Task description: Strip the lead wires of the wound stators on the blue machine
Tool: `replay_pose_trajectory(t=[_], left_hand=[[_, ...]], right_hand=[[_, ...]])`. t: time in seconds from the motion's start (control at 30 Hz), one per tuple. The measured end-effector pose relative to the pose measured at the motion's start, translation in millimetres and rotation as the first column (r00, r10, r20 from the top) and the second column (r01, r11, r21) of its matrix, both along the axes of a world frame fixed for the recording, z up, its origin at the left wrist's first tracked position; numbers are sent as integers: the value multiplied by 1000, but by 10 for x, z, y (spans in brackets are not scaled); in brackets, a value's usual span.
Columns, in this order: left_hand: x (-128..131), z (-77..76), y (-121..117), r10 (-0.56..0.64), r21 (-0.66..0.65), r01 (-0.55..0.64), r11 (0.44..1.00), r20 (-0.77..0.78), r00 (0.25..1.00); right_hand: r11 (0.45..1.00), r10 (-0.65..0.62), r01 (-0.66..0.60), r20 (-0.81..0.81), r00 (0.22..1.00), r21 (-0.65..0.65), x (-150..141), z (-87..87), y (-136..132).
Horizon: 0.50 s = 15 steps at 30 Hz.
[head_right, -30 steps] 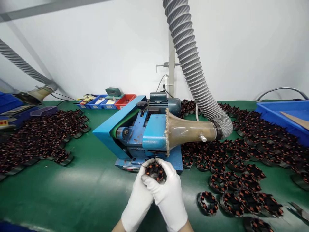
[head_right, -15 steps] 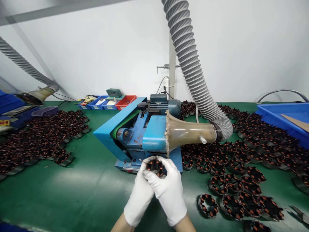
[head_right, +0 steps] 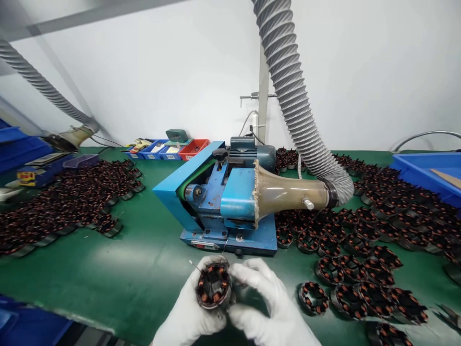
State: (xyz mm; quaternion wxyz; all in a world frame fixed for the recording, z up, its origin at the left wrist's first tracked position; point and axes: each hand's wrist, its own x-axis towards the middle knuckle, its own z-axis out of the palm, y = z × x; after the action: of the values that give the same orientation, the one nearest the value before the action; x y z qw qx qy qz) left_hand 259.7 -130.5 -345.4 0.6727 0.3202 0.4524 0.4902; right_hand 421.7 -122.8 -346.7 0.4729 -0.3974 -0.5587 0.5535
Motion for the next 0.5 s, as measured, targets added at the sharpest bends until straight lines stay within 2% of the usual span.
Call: replay_pose_trajectory(t=[0.07,0.13,0.17,0.23,0.3,0.4,0.47,0.5], left_hand=[[-27,42,-38,4,-7,-3,1000,125,992],[-39,90,-95,-36,-41,50,998,293,955],[-39,107,-121,-63,-46,87,995,378,924],[-28,111,-151,-124,-21,150,988,454,882],[-15,82,-151,-166,27,172,985,454,876],[-21,16,-129,-175,67,162,984,404,898],[-48,-15,-128,-126,63,111,992,334,934],[-65,-24,-132,-83,51,72,996,279,957]], right_hand=[[992,63,-76,132,989,97,-35,122,26],[986,75,-97,158,985,137,-116,237,63],[988,78,-93,121,990,120,-159,279,83],[997,71,-71,-15,997,-9,-225,320,119],[976,69,-105,-182,981,-192,-249,304,139],[915,-9,-184,-473,881,-360,-228,239,136],[902,-103,-145,-529,842,-407,-215,219,113],[903,-130,-96,-480,868,-420,-216,221,96]])
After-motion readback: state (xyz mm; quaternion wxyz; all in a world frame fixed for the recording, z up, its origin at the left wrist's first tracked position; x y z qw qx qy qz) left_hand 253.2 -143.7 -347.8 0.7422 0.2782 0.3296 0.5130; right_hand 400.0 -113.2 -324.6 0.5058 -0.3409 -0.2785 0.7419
